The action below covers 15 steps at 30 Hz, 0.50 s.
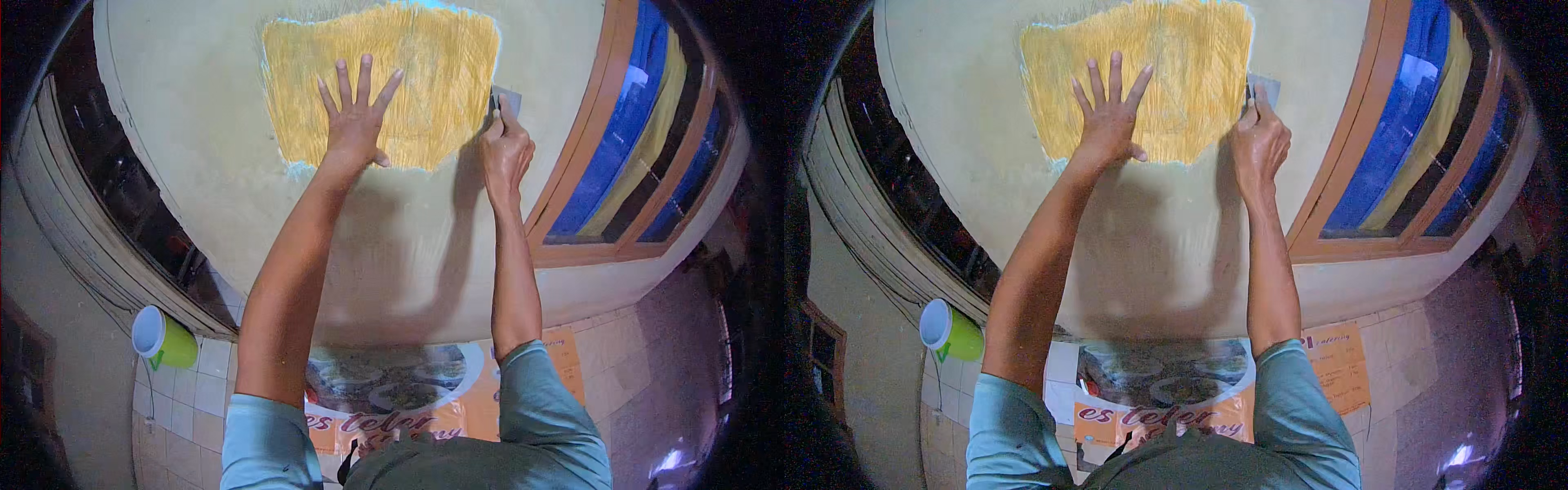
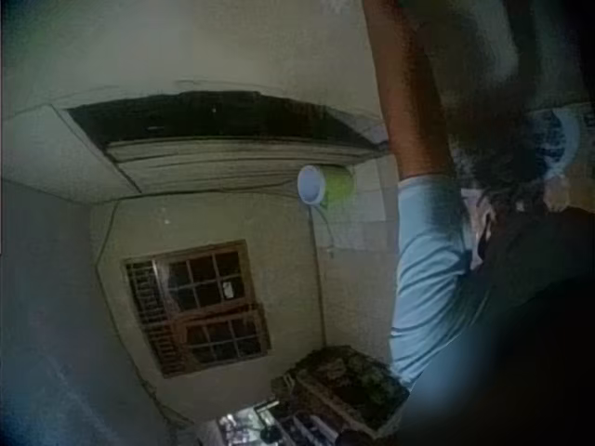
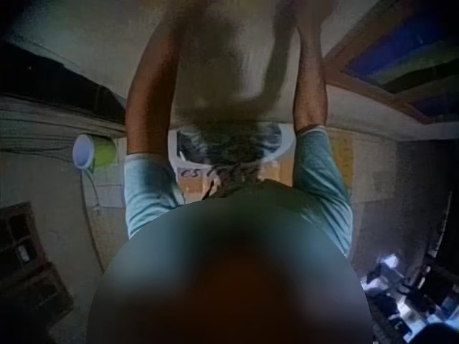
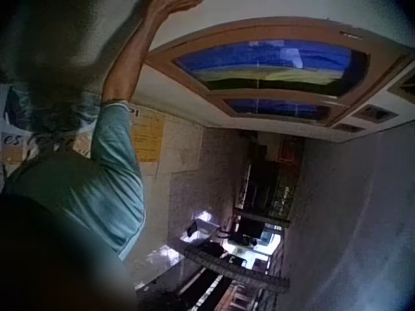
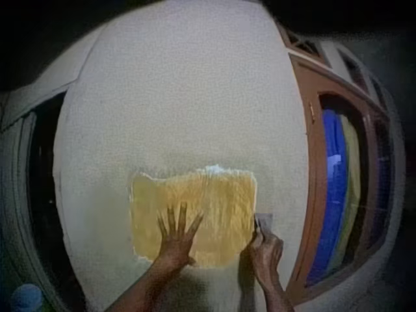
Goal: Using a putty knife to apply or smooth filler on a wall surface.
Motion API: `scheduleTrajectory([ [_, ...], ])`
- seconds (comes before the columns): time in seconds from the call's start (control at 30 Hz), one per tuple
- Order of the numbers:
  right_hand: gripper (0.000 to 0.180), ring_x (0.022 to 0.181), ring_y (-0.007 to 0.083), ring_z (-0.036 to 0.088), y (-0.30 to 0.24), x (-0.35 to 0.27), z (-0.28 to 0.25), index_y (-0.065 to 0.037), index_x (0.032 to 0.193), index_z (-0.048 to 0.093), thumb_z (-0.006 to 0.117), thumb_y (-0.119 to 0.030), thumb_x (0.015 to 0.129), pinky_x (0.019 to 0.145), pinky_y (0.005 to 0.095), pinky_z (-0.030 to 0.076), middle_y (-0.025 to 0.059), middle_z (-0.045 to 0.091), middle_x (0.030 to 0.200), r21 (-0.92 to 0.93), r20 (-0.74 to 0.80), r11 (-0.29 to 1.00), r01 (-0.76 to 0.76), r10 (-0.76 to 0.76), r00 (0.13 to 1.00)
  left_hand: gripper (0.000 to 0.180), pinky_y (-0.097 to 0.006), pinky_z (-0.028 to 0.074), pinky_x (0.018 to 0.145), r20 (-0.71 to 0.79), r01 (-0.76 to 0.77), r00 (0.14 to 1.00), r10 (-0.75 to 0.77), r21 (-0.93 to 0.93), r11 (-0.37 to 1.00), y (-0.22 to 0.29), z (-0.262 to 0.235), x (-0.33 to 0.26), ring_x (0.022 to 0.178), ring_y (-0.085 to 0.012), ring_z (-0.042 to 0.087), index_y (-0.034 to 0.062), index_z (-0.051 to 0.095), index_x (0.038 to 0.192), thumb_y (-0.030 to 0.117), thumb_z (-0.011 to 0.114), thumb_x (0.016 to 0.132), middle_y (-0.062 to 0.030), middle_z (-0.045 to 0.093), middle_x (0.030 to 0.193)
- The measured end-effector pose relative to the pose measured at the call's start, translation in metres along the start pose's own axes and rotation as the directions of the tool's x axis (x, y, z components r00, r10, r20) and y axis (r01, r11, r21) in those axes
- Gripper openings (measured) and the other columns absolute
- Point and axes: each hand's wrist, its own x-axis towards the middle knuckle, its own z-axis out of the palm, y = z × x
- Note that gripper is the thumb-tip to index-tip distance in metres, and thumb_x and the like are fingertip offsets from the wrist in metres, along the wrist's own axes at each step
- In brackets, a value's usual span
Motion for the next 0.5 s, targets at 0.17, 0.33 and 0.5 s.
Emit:
scheduleTrajectory([
  [0.17,0.039,0.075,0.0504,0.069,0.021,-0.018,0.006,-0.006,0.131,0.073,0.057,-0.013,0.095,0.068,0.0534,0.052,0.0363,0.064,0.086,-0.047,-0.011,0.997,0.067,-0.068,0.998,0.166,-0.081,0.002,0.118,-0.054,-0.021,0.998,0.021,-0.002,1.0,0.0,0.002,0.005,0.157,-0.0556,-0.011,0.0384,0.004,0.169,0.044,0.104,0.038,-0.0199,-0.012,0.176],
  [0.33,0.039,0.079,0.0486,0.071,-0.015,0.033,0.001,-0.006,0.13,0.073,0.058,-0.014,0.095,0.071,0.0525,0.053,0.0351,0.066,0.087,0.007,-0.103,0.997,0.073,-0.072,0.992,0.162,-0.083,0.0,0.116,-0.019,-0.047,0.999,0.046,-0.037,0.998,0.002,-0.003,0.007,0.155,-0.0599,-0.015,0.0329,0.004,0.17,0.041,0.104,0.043,-0.0253,-0.017,0.173],
  [0.5,0.039,0.085,0.0481,0.072,-0.001,-0.002,0.0,-0.007,0.131,0.073,0.058,-0.013,0.095,0.074,0.0519,0.055,0.0347,0.069,0.092,-0.074,0.012,0.996,0.053,-0.052,0.999,0.166,-0.081,0.003,0.118,-0.03,-0.005,1.0,0.006,0.044,0.999,-0.002,0.001,0.005,0.157,-0.0559,-0.008,0.0385,0.004,0.169,0.049,0.103,0.037,-0.0193,-0.012,0.176],
])
